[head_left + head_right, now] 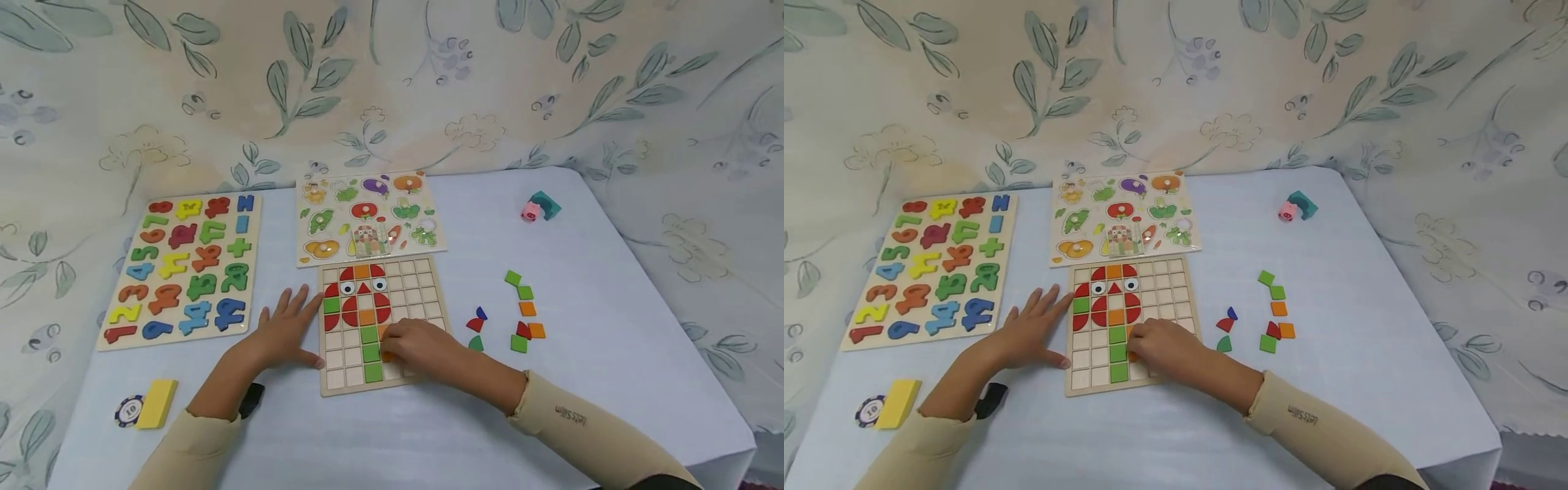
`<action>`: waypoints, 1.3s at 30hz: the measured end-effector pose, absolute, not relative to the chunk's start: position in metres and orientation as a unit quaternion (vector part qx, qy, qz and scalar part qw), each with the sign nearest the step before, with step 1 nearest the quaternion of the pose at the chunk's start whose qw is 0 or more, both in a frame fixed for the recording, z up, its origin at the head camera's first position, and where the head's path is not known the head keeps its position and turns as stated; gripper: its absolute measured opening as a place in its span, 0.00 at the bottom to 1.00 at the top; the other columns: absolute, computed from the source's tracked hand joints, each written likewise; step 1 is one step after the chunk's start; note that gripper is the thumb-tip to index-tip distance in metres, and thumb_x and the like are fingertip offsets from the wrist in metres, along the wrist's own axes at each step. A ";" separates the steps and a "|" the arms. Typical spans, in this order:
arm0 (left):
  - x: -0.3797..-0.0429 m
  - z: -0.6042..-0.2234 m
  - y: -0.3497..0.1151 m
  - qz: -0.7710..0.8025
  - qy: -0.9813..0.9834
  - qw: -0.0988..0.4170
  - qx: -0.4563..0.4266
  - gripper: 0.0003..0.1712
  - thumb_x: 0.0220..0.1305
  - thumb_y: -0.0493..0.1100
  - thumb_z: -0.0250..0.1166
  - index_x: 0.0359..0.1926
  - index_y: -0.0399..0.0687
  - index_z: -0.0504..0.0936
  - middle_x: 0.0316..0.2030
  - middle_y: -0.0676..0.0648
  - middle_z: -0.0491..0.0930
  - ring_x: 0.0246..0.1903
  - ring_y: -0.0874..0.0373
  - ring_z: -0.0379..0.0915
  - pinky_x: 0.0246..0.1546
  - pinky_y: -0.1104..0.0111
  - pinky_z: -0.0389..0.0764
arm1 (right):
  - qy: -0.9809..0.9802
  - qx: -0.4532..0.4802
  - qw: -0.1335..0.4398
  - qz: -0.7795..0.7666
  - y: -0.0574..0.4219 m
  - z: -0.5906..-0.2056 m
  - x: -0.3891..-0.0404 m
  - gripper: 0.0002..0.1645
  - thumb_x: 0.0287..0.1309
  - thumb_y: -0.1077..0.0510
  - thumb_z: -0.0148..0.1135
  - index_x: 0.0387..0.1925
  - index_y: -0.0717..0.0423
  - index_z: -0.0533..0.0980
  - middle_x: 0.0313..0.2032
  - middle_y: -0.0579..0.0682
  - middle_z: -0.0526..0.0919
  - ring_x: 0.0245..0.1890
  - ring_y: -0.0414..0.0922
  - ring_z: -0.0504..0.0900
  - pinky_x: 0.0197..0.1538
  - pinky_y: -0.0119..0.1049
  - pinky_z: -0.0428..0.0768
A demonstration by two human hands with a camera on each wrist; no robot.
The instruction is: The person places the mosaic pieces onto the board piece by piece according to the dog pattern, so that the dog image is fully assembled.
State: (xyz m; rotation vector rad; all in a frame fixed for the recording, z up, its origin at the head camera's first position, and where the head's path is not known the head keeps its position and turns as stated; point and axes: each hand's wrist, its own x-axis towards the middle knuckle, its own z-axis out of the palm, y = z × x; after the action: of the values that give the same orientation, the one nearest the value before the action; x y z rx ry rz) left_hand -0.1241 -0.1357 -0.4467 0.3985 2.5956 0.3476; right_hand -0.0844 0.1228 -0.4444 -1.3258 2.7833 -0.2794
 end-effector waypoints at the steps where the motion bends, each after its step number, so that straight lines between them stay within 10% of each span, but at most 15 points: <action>1: -0.123 -0.446 -0.138 0.129 0.951 0.243 0.143 0.70 0.27 0.63 0.75 0.70 0.56 0.45 0.70 0.41 0.37 0.67 0.38 0.24 0.57 0.34 0.36 | 0.900 -0.426 0.025 -0.086 0.121 -0.445 -0.085 0.10 0.51 0.56 0.65 0.38 0.49 0.81 0.40 0.43 0.81 0.43 0.39 0.78 0.50 0.31 0.76; 8: -0.116 -0.448 -0.141 0.145 0.948 0.248 0.136 0.69 0.28 0.63 0.74 0.70 0.56 0.45 0.70 0.41 0.36 0.67 0.38 0.23 0.57 0.34 0.36 | 0.917 -0.382 0.049 -0.100 0.127 -0.440 -0.086 0.11 0.50 0.54 0.66 0.39 0.48 0.81 0.40 0.43 0.79 0.41 0.38 0.78 0.45 0.29 0.78; 21: -0.115 -0.448 -0.142 0.129 0.950 0.245 0.142 0.69 0.29 0.64 0.74 0.70 0.55 0.45 0.70 0.42 0.36 0.67 0.38 0.24 0.57 0.34 0.36 | 0.993 0.012 0.111 -0.039 0.290 -0.439 -0.100 0.25 0.50 0.51 0.65 0.43 0.65 0.72 0.31 0.58 0.77 0.26 0.47 0.74 0.26 0.38 0.78; 39: -0.123 -0.444 -0.134 0.121 0.951 0.251 0.137 0.69 0.29 0.62 0.75 0.70 0.57 0.45 0.71 0.44 0.34 0.68 0.40 0.22 0.58 0.35 0.35 | 0.980 -0.066 0.084 -0.169 0.254 -0.425 -0.102 0.17 0.47 0.56 0.67 0.41 0.57 0.75 0.37 0.53 0.79 0.37 0.48 0.78 0.35 0.40 0.81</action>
State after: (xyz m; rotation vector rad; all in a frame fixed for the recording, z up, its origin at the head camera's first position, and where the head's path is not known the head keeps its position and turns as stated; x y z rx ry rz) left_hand -0.1231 -0.1343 -0.4438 0.3735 2.5868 0.3283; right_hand -0.1021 0.2540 -0.4253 -0.1960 2.9246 -0.5046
